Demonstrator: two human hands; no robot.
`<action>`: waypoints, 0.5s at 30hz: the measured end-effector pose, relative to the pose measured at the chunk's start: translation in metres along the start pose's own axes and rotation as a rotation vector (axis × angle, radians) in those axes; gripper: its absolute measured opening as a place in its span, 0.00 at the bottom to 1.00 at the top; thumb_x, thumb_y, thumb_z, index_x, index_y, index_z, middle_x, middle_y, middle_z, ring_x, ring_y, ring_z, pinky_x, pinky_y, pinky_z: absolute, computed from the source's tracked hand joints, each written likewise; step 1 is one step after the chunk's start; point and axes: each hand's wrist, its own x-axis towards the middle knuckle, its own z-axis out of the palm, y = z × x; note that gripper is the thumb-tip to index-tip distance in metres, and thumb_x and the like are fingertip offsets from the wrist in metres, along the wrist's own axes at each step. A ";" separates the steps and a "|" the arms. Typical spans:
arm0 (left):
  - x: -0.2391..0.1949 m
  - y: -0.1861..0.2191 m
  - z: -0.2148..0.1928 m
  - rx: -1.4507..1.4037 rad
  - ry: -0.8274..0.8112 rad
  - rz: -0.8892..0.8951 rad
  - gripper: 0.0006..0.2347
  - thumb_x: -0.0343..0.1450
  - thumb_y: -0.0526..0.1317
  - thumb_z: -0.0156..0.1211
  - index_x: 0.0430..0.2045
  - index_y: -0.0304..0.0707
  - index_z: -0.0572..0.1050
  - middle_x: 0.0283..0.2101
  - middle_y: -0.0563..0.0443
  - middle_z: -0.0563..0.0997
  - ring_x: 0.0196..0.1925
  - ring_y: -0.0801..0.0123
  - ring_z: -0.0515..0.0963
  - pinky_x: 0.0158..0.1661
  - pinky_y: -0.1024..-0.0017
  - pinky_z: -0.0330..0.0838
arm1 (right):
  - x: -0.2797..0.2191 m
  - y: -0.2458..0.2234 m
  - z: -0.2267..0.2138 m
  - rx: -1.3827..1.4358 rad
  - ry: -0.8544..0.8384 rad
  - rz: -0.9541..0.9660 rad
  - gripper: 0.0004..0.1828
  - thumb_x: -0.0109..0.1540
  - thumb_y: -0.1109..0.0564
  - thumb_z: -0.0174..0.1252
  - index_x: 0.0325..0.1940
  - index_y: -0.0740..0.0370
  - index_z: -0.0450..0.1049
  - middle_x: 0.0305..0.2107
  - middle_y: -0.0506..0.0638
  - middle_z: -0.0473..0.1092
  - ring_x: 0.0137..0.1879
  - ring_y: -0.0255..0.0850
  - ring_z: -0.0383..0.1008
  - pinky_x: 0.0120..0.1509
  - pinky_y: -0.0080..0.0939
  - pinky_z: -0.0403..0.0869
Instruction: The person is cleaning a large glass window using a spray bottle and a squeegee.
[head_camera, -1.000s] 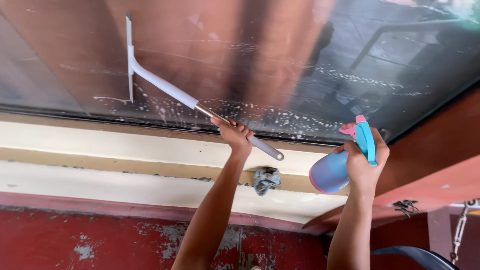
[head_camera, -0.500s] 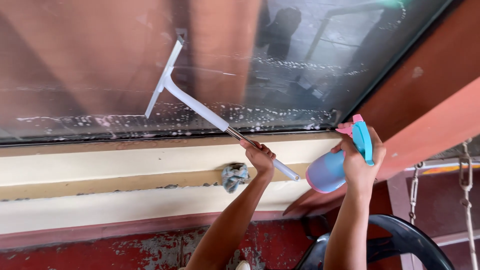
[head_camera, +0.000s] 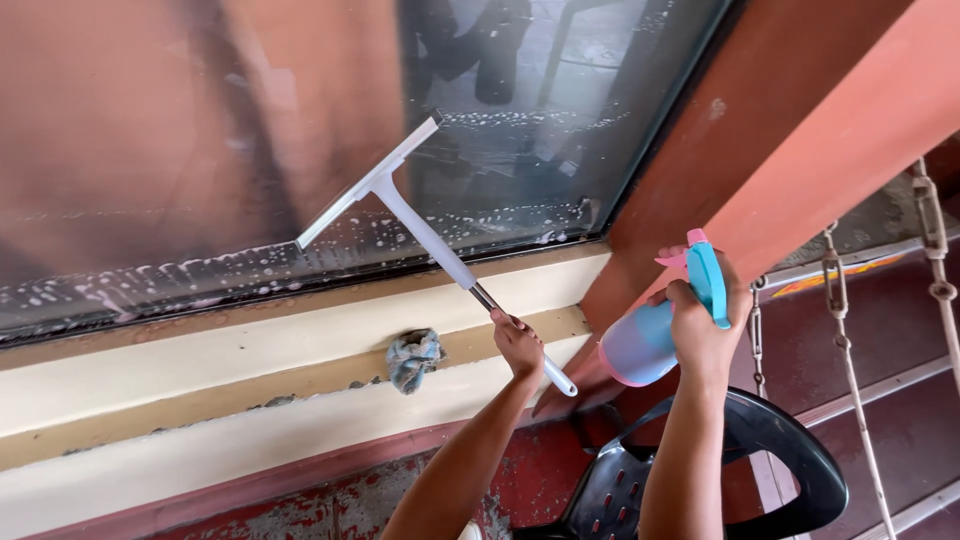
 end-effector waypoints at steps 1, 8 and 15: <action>-0.002 -0.006 0.002 0.030 -0.019 0.008 0.24 0.78 0.63 0.34 0.19 0.47 0.61 0.12 0.59 0.55 0.11 0.76 0.56 0.16 0.79 0.55 | 0.001 0.002 -0.003 -0.009 0.008 0.026 0.22 0.47 0.69 0.45 0.40 0.64 0.76 0.13 0.49 0.67 0.20 0.35 0.63 0.34 0.29 0.56; -0.004 -0.054 0.004 0.200 -0.142 0.018 0.21 0.79 0.58 0.35 0.19 0.48 0.60 0.14 0.60 0.56 0.14 0.78 0.59 0.19 0.81 0.56 | 0.007 0.037 -0.027 0.054 0.068 0.044 0.25 0.45 0.70 0.45 0.42 0.63 0.79 0.18 0.53 0.66 0.22 0.40 0.74 0.33 0.30 0.60; 0.005 -0.118 -0.021 0.686 -0.295 0.084 0.25 0.81 0.59 0.27 0.30 0.40 0.66 0.24 0.39 0.74 0.28 0.53 0.78 0.37 0.57 0.74 | 0.009 0.063 -0.050 0.096 0.099 -0.004 0.25 0.46 0.73 0.45 0.44 0.69 0.78 0.25 0.60 0.71 0.22 0.46 0.75 0.30 0.33 0.62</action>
